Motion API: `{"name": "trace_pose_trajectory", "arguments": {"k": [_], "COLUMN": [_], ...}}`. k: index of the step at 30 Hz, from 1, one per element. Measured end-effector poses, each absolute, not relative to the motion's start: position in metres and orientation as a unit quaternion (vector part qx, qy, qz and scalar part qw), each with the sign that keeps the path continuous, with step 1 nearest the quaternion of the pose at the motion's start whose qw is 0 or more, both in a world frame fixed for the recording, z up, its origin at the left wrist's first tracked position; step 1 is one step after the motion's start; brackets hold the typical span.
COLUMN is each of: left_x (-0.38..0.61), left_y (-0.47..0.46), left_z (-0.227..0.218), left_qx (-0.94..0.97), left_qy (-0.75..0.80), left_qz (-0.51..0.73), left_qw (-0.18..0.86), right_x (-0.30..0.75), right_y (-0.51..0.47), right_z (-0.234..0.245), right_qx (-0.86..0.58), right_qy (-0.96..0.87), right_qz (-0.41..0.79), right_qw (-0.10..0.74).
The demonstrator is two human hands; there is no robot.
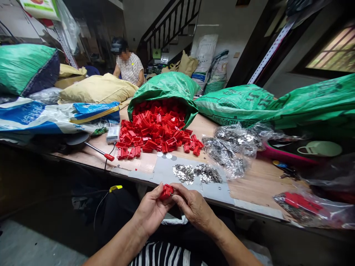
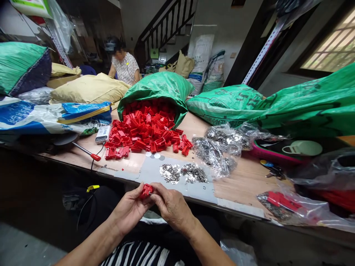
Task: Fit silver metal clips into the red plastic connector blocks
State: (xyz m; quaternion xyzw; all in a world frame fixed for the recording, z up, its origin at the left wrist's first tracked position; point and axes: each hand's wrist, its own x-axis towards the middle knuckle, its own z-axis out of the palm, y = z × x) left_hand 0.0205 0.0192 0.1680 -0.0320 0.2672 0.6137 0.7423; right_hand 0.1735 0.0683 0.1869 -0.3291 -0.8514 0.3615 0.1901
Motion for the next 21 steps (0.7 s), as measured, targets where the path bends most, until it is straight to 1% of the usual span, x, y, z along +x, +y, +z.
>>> {"name": "trace_pose_trajectory", "arguments": {"k": [4, 8, 13, 16, 19, 21], "left_x": [0.023, 0.025, 0.028, 0.029, 0.026, 0.023], "left_y": [0.019, 0.019, 0.017, 0.015, 0.012, 0.011], "left_z": [0.169, 0.167, 0.160, 0.151, 0.133, 0.115], "left_qx": [-0.061, -0.066, -0.030, 0.005, 0.036, 0.056], "left_qy": [0.263, 0.274, 0.275, 0.285, 0.342, 0.433], "left_qz": [0.615, 0.627, 0.637, 0.641, 0.619, 0.575], "left_qw": [0.741, 0.726, 0.719, 0.713, 0.706, 0.692], "right_x": [0.173, 0.172, 0.169, 0.171, 0.178, 0.185], "right_y": [0.068, 0.068, 0.068, 0.072, 0.087, 0.104], "right_z": [0.185, 0.178, 0.168, 0.165, 0.162, 0.162], "right_qx": [-0.329, -0.335, -0.333, -0.339, -0.386, -0.430], "right_qy": [-0.855, -0.854, -0.833, -0.830, -0.828, -0.828], "right_qz": [0.356, 0.339, 0.363, 0.372, 0.349, 0.300], "right_qw": [0.184, 0.209, 0.251, 0.242, 0.210, 0.198]}}
